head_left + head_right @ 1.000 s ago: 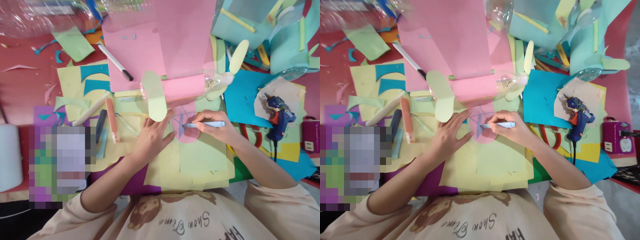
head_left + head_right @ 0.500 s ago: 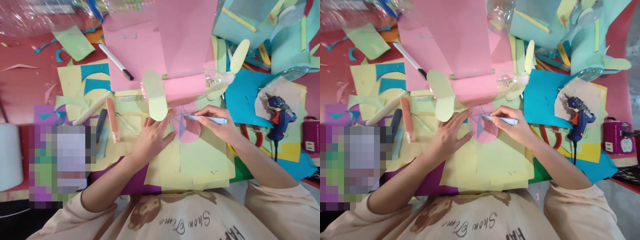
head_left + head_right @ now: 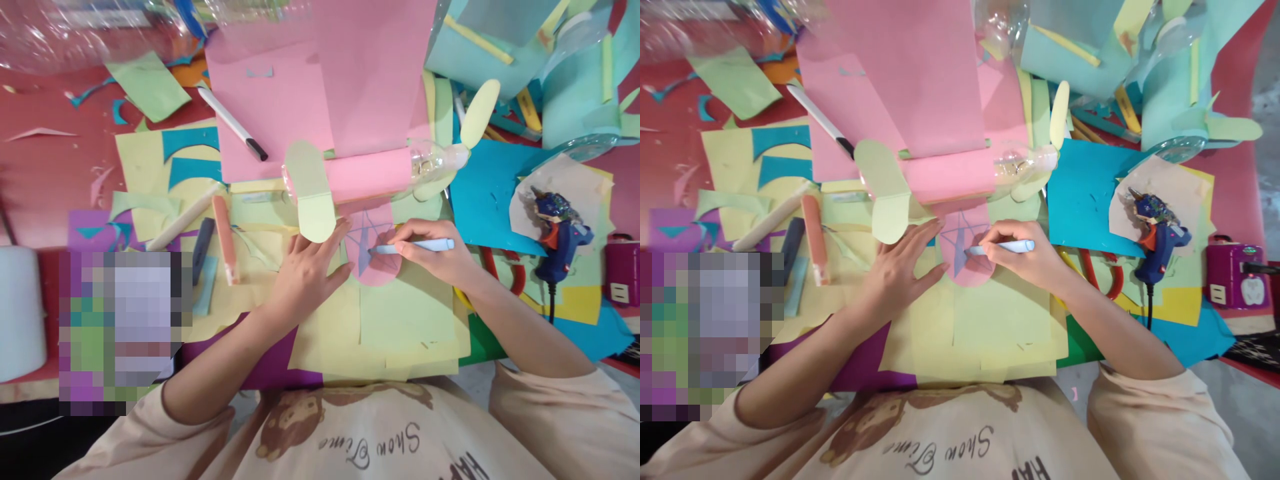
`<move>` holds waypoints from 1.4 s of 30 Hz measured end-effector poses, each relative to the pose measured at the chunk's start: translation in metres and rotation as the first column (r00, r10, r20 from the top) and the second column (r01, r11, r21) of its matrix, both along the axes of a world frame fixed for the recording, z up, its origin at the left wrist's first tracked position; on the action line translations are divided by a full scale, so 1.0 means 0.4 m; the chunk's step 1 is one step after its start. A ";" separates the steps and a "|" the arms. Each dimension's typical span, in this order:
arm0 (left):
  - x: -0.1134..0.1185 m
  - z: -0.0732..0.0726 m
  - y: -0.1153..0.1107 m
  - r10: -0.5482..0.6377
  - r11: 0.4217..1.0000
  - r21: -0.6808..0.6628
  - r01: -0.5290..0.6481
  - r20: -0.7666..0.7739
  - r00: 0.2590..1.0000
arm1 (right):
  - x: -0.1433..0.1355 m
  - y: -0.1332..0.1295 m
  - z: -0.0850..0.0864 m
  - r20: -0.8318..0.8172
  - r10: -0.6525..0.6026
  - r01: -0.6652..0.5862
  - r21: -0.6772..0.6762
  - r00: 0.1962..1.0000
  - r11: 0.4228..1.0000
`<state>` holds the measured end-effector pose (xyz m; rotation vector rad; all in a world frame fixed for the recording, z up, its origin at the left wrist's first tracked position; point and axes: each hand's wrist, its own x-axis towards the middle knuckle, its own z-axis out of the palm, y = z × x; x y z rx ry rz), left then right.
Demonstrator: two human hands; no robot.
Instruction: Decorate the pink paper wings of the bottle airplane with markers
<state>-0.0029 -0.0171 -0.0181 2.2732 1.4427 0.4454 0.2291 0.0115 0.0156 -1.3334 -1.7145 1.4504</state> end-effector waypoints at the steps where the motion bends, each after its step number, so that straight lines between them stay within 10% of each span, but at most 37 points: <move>1: 0.000 0.000 0.000 0.000 1.000 0.002 0.000 0.002 1.000 | -0.001 0.000 0.001 -0.005 0.003 -0.003 0.002 1.000 1.000; 42: -0.003 -0.006 0.000 -0.018 1.000 0.018 0.018 -0.018 1.000 | 0.003 -0.001 -0.011 -0.003 -0.093 0.093 0.049 0.996 0.994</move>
